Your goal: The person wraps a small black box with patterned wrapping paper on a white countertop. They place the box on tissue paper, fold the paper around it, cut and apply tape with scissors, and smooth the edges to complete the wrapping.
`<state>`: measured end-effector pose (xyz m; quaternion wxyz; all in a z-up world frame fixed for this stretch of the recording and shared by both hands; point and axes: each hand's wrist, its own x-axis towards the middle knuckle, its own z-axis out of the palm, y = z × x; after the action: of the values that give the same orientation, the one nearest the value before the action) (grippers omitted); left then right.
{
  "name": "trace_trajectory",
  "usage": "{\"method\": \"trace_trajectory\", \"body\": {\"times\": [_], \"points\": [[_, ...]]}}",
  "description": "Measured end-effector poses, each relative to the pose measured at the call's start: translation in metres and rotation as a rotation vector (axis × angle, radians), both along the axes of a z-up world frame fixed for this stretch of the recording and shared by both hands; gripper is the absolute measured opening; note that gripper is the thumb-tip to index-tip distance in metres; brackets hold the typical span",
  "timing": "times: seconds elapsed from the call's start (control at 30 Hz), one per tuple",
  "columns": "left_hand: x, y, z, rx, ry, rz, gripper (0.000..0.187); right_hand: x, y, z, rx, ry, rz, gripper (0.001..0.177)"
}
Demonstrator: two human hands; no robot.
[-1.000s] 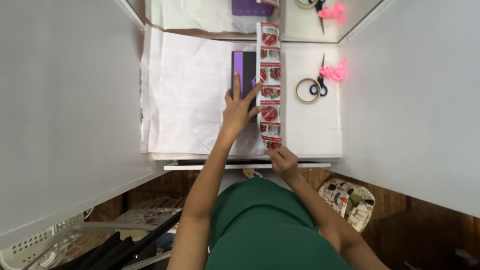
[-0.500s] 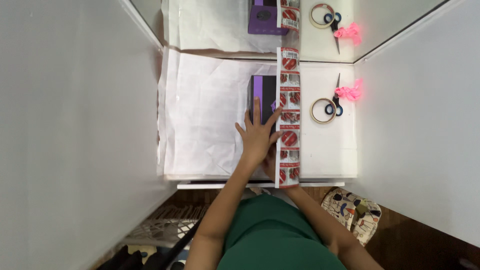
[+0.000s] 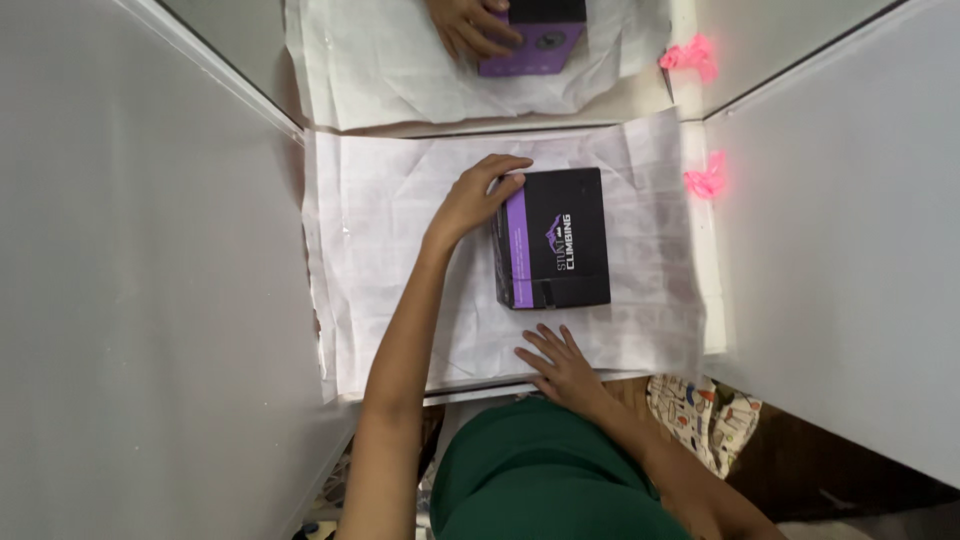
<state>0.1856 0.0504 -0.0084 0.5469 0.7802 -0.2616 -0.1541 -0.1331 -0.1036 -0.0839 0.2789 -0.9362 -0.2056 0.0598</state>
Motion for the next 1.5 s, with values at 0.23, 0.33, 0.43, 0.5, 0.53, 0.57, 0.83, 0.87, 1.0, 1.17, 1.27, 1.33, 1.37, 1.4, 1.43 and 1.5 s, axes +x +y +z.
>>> {"method": "trace_trajectory", "body": {"times": [0.23,0.33,0.43,0.5,0.53,0.57,0.83,0.87,1.0,1.17,1.27,1.33,1.37,1.4,1.43,1.5], "points": [[0.004,-0.004,-0.001,0.028,0.12,-0.065,0.031,-0.005,0.001,-0.007,0.055,-0.005,-0.043,0.055],[0.004,-0.005,0.0,0.01,0.129,-0.071,0.031,-0.004,-0.001,-0.004,0.078,0.014,-0.052,0.056],[0.001,-0.005,0.001,0.005,0.144,-0.071,0.03,-0.003,-0.001,-0.003,0.103,0.043,-0.051,0.059],[-0.002,-0.005,0.001,0.022,0.162,-0.062,0.03,-0.002,-0.002,-0.003,0.109,0.054,-0.048,0.061],[-0.004,-0.005,0.001,0.031,0.17,-0.058,0.03,-0.002,-0.003,-0.004,0.108,0.054,-0.047,0.062],[-0.005,-0.005,0.002,0.024,0.16,-0.062,0.03,-0.003,-0.003,-0.005,0.107,0.053,-0.046,0.062],[-0.008,-0.004,0.002,0.037,0.111,-0.08,0.03,-0.005,-0.005,-0.008,0.121,0.04,-0.045,0.06],[-0.009,-0.003,0.002,0.043,0.108,-0.08,0.03,-0.005,-0.005,-0.008,0.12,0.04,-0.043,0.06],[-0.013,-0.002,0.003,0.059,0.124,-0.075,0.029,-0.005,-0.006,-0.011,0.126,0.037,-0.035,0.061],[-0.023,-0.003,0.031,0.051,-0.005,-0.007,0.031,-0.015,-0.015,-0.023,0.2,-0.015,-0.027,0.051],[-0.046,-0.008,0.063,0.053,-0.154,0.157,0.032,-0.023,-0.048,-0.024,0.184,-0.313,-0.24,0.028],[-0.072,-0.016,0.083,0.03,-0.122,0.27,0.031,-0.018,-0.088,-0.019,-0.142,-0.389,-0.499,0.028],[-0.084,-0.02,0.092,0.016,-0.136,0.235,0.029,-0.014,-0.106,-0.015,-0.131,-0.398,-0.68,0.034],[-0.095,-0.025,0.099,0.0,-0.15,0.205,0.028,-0.009,-0.128,-0.009,-0.119,-0.409,-0.856,0.041],[-0.105,-0.031,0.104,-0.016,-0.164,0.174,0.026,-0.004,-0.143,-0.005,-0.073,-0.36,-0.918,0.049],[-0.123,-0.041,0.108,0.112,-0.211,0.192,0.028,0.008,-0.171,0.009,0.017,-0.27,-1.023,0.066]]}}
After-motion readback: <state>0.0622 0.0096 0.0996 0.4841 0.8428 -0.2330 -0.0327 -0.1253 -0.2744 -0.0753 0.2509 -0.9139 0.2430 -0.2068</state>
